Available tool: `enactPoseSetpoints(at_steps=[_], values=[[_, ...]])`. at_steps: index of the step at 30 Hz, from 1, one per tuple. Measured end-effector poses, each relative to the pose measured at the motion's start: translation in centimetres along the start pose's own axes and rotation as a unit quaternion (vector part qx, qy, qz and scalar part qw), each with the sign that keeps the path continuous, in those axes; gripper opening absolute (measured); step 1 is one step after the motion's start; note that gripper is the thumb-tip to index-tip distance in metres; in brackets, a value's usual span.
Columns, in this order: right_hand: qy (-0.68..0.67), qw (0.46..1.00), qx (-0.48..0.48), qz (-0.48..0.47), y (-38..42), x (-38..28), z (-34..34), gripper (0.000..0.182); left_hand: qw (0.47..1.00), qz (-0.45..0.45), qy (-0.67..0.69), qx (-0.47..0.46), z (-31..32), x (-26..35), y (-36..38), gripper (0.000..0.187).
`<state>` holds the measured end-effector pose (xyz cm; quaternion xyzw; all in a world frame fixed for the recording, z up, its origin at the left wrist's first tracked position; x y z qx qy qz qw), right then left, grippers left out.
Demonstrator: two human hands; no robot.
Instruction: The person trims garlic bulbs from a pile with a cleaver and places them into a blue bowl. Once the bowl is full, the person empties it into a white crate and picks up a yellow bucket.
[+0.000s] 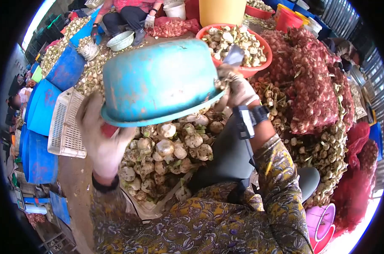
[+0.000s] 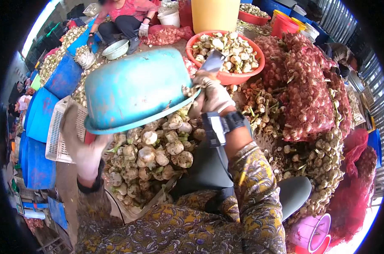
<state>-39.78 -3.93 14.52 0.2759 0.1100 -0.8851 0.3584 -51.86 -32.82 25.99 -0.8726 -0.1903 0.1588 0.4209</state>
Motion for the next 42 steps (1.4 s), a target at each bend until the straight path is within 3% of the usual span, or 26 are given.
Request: enactPoseSetpoints(at_steps=[2,4,5,6,8,9,11,13,16,17,18,21,23,24,26,28,30,32,34,36,40,42], values=[[0.034,0.997,-0.068,-0.008,-1.2,-3.4,-2.0,0.007,0.981,-0.13,0.126,0.069,-0.3,-0.8,4.8,0.034],[-0.001,1.0,0.009,0.007,1.9,-8.0,-0.6,0.009,0.916,-0.177,0.318,-0.168,1.3,-0.4,9.9,0.028],[0.078,0.995,0.045,-0.034,4.0,-10.5,-0.1,0.013,0.891,-0.18,0.327,-0.258,1.5,2.3,10.9,0.023],[0.148,0.985,0.05,-0.073,4.9,-13.0,-0.9,0.021,0.892,-0.058,0.297,-0.335,2.2,4.2,12.3,0.029],[0.334,0.922,0.065,-0.186,8.2,-18.4,-3.7,0.039,0.744,0.022,0.274,-0.608,4.1,6.9,17.0,0.036],[0.409,0.878,0.078,-0.235,10.2,-21.2,-5.4,0.048,0.778,0.029,0.237,-0.581,4.2,8.3,18.8,0.036],[0.536,0.787,0.077,-0.294,15.0,-26.5,-8.7,0.047,0.814,0.021,0.192,-0.548,5.3,8.9,20.7,0.037],[0.635,0.658,-0.132,-0.384,20.0,-30.8,-8.1,0.066,0.804,0.054,0.231,-0.545,6.1,8.9,21.5,0.031],[0.604,0.692,0.226,-0.326,26.8,-32.2,-14.5,0.064,0.834,0.011,0.315,-0.453,4.9,7.7,18.5,0.027],[0.588,0.687,0.307,-0.297,28.8,-32.1,-16.5,0.064,0.82,-0.053,0.356,-0.445,4.3,6.3,16.4,0.022],[0.582,0.673,0.368,-0.27,30.6,-31.4,-18.1,0.063,0.817,-0.1,0.398,-0.404,4.0,4.4,15.0,0.026],[0.581,0.627,0.48,-0.196,34.5,-29.4,-22.7,0.061,0.848,-0.144,0.313,-0.403,2.9,0.6,12.6,0.023],[0.584,0.611,0.506,-0.171,35.5,-28.5,-24.0,0.06,0.832,-0.025,0.183,-0.523,3.6,-0.3,13.1,0.023],[0.586,0.601,0.517,-0.164,35.9,-28.0,-24.2,0.06,0.832,-0.021,0.184,-0.523,4.1,-1.3,12.6,0.023],[0.588,0.589,0.533,-0.15,36.5,-27.1,-24.6,0.059,0.878,-0.08,0.263,-0.391,4.6,-4.3,10.6,0.024],[0.592,0.581,0.541,-0.138,36.5,-26.4,-24.7,0.058,0.881,-0.162,0.218,-0.387,5.4,-8.1,8.4,0.022],[0.596,0.572,0.548,-0.132,36.7,-25.7,-24.5,0.057,0.892,-0.158,0.212,-0.365,9.0,-13.1,8.1,0.024],[0.598,0.563,0.557,-0.125,36.8,-25.2,-24.5,0.055,0.875,-0.18,0.198,-0.402,14.7,-19.7,9.0,0.027],[0.599,0.555,0.565,-0.116,37.0,-24.6,-24.3,0.054,0.794,-0.339,0.196,-0.465,19.9,-25.2,9.8,0.029],[0.601,0.544,0.575,-0.111,37.0,-24.0,-24.1,0.053,0.743,-0.383,0.174,-0.52,25.0,-29.7,11.6,0.029],[0.605,0.518,0.597,-0.096,37.5,-23.1,-23.3,0.051,0.714,-0.358,0.09,-0.595,33.3,-33.2,14.4,0.045],[0.612,0.499,0.607,-0.088,37.5,-22.9,-22.6,0.05,0.746,-0.165,-0.041,-0.644,37.0,-33.8,15.5,0.051]])
Point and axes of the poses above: each hand's wrist, its own y-axis away from the middle knuckle, its own z-axis out of the palm, x = y × z, the point moved 3 cm from there along -y, towards the middle knuckle, and after that the axes turned 13 degrees about -y, right-handed, at the moved point
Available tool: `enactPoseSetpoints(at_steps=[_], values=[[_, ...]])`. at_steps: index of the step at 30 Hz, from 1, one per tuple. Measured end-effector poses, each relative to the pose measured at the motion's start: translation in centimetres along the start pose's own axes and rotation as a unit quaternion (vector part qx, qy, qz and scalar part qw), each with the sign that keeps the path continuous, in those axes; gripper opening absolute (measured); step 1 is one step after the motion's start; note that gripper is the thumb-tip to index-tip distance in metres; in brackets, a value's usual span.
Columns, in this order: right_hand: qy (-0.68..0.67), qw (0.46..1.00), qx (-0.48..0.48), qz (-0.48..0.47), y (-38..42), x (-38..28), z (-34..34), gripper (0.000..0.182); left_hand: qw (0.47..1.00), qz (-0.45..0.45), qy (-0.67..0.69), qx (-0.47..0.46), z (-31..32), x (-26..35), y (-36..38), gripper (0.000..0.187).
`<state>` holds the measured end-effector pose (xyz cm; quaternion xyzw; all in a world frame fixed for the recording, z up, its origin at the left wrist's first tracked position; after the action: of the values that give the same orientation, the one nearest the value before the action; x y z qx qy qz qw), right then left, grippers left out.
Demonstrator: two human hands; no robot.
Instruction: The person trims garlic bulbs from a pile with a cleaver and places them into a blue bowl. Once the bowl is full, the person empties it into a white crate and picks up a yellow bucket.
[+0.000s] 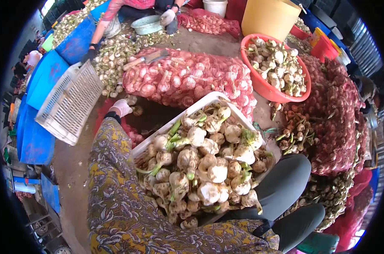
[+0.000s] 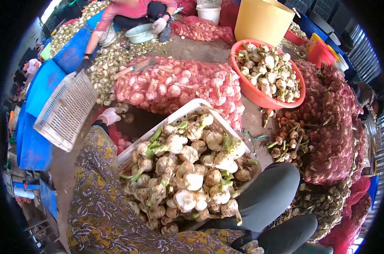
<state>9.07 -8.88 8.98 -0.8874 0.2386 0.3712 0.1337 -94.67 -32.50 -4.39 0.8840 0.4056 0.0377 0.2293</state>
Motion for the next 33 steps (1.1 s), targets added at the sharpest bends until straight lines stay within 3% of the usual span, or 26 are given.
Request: enactPoseSetpoints(at_steps=[2,4,6,9,10,12,15,16,18,19,20,22,26,28,29,32,33], values=[[0.021,1.0,0.011,0.002,0.6,-0.4,-0.4,0.049,0.997,0.022,-0.072,0.014,5.6,-2.8,-7.3,0.054],[0.042,0.999,0.021,0.004,1.2,-1.2,-0.8,0.048,0.998,0.024,-0.007,0.051,7.3,-2.2,-8.6,0.054],[0.065,0.997,0.028,0.007,1.9,-1.6,-0.8,0.047,0.999,0.009,-0.049,-0.003,7.7,-0.1,-8.5,0.052],[0.096,0.994,0.041,0.015,3.1,-1.9,-1.2,0.046,0.995,-0.094,-0.022,-0.005,13.1,-1.8,-11.7,0.035],[0.111,0.993,0.042,0.018,3.5,-2.3,-1.5,0.045,0.986,-0.137,0.047,0.081,13.2,-1.0,-10.1,0.033],[0.126,0.991,0.046,0.018,4.0,-2.8,-1.7,0.044,0.986,-0.067,0.07,0.138,14.4,-1.8,-10.9,0.032],[0.138,0.989,0.051,0.029,5.2,-2.2,-2.4,0.043,0.975,-0.128,0.073,0.169,13.6,-3.5,-11.2,0.028],[0.146,0.987,0.05,0.035,5.4,-1.7,-2.6,0.043,0.973,-0.131,0.073,0.177,12.8,-3.8,-10.9,0.026],[0.145,0.987,0.057,0.041,6.2,-0.6,-3.2,0.042,0.982,-0.062,-0.054,0.171,10.3,-3.8,-9.3,0.025],[0.146,0.986,0.062,0.048,6.7,0.0,-3.8,0.041,0.946,-0.086,0.3,0.092,8.3,-2.9,-6.9,0.023],[0.142,0.986,0.066,0.054,7.0,0.9,-4.5,0.041,0.784,-0.093,0.614,-0.001,6.5,-1.3,-4.6,0.022],[0.135,0.987,0.07,0.062,7.0,2.2,-5.1,0.04,0.727,0.036,0.684,-0.049,2.3,0.6,-1.2,0.029],[0.104,0.988,0.094,0.06,6.4,4.6,-7.4,0.038,0.688,0.143,0.711,-0.01,-4.3,4.4,5.3,0.027],[0.102,0.987,0.111,0.06,7.2,5.5,-9.4,0.037,0.778,0.254,0.567,0.095,-7.6,7.0,9.0,0.03],[0.105,0.986,0.113,0.062,7.6,6.0,-10.2,0.037,0.694,0.234,0.681,-0.002,-9.4,9.2,11.9,0.03],[0.108,0.985,0.12,0.062,8.0,7.4,-11.8,0.036,0.76,0.274,0.589,-0.017,-12.8,14.2,17.9,0.028],[0.111,0.985,0.12,0.058,8.2,8.0,-12.3,0.035,0.814,0.281,0.509,0.006,-13.0,15.4,19.0,0.025]])
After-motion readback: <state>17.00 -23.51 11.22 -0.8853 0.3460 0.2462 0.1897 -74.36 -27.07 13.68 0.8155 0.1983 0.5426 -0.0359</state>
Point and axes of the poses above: each hand's wrist, its own y-axis away from the middle knuckle, its own z-axis out of the palm, x = y × z, the point moved 3 cm from there along -y, towards the middle knuckle, and after that the axes turned 13 degrees about -y, right-handed, at the moved point
